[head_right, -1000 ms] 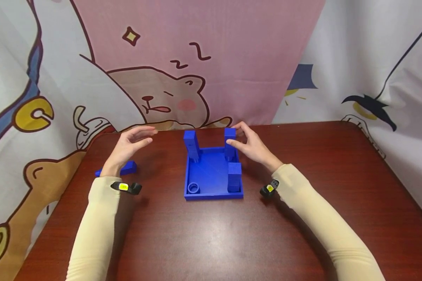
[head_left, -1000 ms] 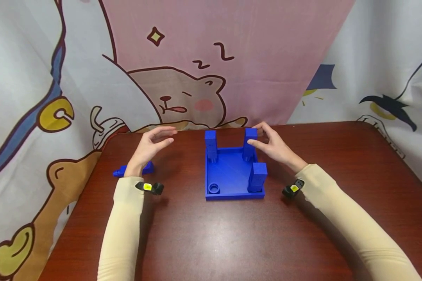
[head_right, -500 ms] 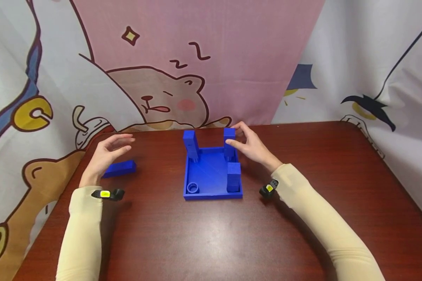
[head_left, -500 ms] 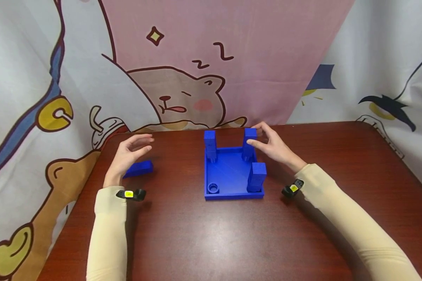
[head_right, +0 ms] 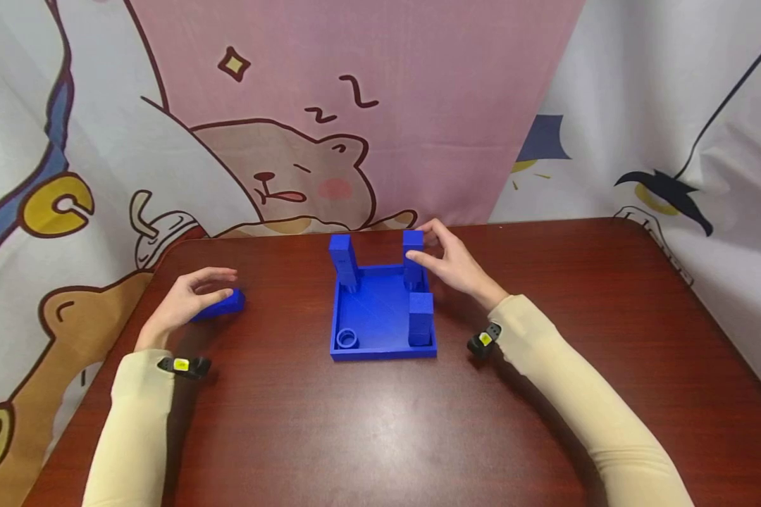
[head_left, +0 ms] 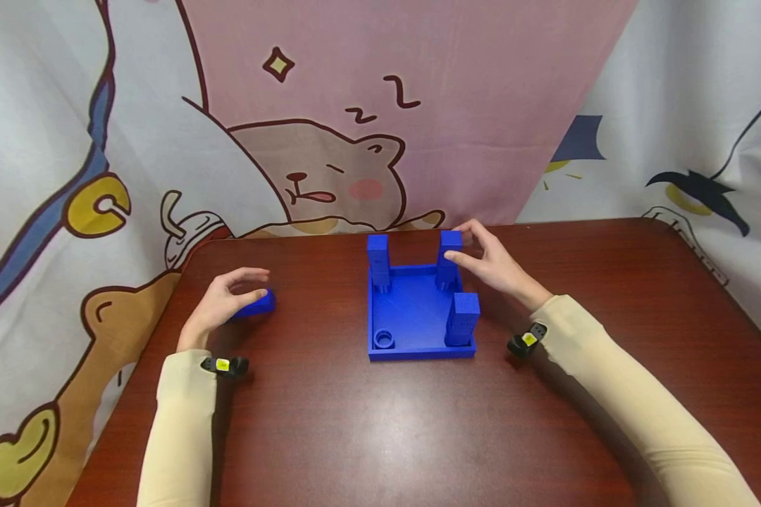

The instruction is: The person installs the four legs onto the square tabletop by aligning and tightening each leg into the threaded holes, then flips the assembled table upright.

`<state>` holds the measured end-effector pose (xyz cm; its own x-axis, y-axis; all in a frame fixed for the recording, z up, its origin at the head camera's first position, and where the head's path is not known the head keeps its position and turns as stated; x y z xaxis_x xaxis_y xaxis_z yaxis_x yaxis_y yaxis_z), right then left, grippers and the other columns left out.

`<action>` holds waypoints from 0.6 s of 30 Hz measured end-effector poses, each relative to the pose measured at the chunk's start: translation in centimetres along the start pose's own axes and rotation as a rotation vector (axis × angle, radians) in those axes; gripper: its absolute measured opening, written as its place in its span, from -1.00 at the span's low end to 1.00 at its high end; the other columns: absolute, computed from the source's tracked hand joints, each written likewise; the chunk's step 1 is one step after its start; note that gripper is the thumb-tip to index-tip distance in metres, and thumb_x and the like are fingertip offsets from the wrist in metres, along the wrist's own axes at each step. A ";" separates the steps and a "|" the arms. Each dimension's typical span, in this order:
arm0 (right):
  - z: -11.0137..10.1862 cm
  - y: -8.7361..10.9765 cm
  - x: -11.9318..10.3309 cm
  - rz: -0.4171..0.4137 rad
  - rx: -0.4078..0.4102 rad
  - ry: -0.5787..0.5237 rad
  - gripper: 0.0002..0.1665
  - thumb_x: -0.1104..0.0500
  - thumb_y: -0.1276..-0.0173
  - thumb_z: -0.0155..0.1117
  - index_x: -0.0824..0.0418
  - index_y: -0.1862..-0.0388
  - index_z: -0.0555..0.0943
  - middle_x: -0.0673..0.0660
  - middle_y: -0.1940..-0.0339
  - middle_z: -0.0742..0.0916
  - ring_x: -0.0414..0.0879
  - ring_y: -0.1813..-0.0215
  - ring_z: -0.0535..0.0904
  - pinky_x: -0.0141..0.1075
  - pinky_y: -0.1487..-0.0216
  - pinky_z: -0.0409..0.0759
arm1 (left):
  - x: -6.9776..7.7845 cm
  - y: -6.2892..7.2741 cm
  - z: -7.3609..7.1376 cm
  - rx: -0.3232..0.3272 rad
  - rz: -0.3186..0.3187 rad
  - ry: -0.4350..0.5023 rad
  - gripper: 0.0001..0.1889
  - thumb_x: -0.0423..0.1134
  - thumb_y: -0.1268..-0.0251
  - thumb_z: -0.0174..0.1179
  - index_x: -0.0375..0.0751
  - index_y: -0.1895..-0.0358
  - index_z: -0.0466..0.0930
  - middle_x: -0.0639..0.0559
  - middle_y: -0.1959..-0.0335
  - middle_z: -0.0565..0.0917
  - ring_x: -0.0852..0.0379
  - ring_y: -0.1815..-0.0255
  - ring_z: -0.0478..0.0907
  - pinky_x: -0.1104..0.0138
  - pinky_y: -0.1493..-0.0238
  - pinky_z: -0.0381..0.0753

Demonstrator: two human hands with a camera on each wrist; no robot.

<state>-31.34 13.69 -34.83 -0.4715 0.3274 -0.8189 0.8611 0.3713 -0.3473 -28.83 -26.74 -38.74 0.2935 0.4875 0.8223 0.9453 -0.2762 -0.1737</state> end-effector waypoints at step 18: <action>0.1 0.0 0.1 0.018 -0.001 -0.012 -0.64 0.41 -0.31 0.26 0.49 -0.03 0.40 0.34 0.15 0.63 0.13 0.09 0.56 -0.26 0.11 0.50 | -5.5 0.3 1.1 -0.058 -0.213 -0.180 -0.60 -0.32 -0.24 0.31 -0.29 -0.15 0.58 -0.33 -0.16 0.53 -0.30 -0.10 0.43 -0.15 -0.13 0.40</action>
<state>-31.37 13.64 -34.93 -0.4531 0.3236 -0.8307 0.8695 0.3661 -0.3317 -30.00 -28.58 -43.91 0.1148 0.6776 0.7264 0.9802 -0.1959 0.0279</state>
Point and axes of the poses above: each hand's wrist, its own y-axis away from the middle knuckle, its own z-axis out of the palm, x = y × z, the point moved 9 cm from there along -y, towards the middle knuckle
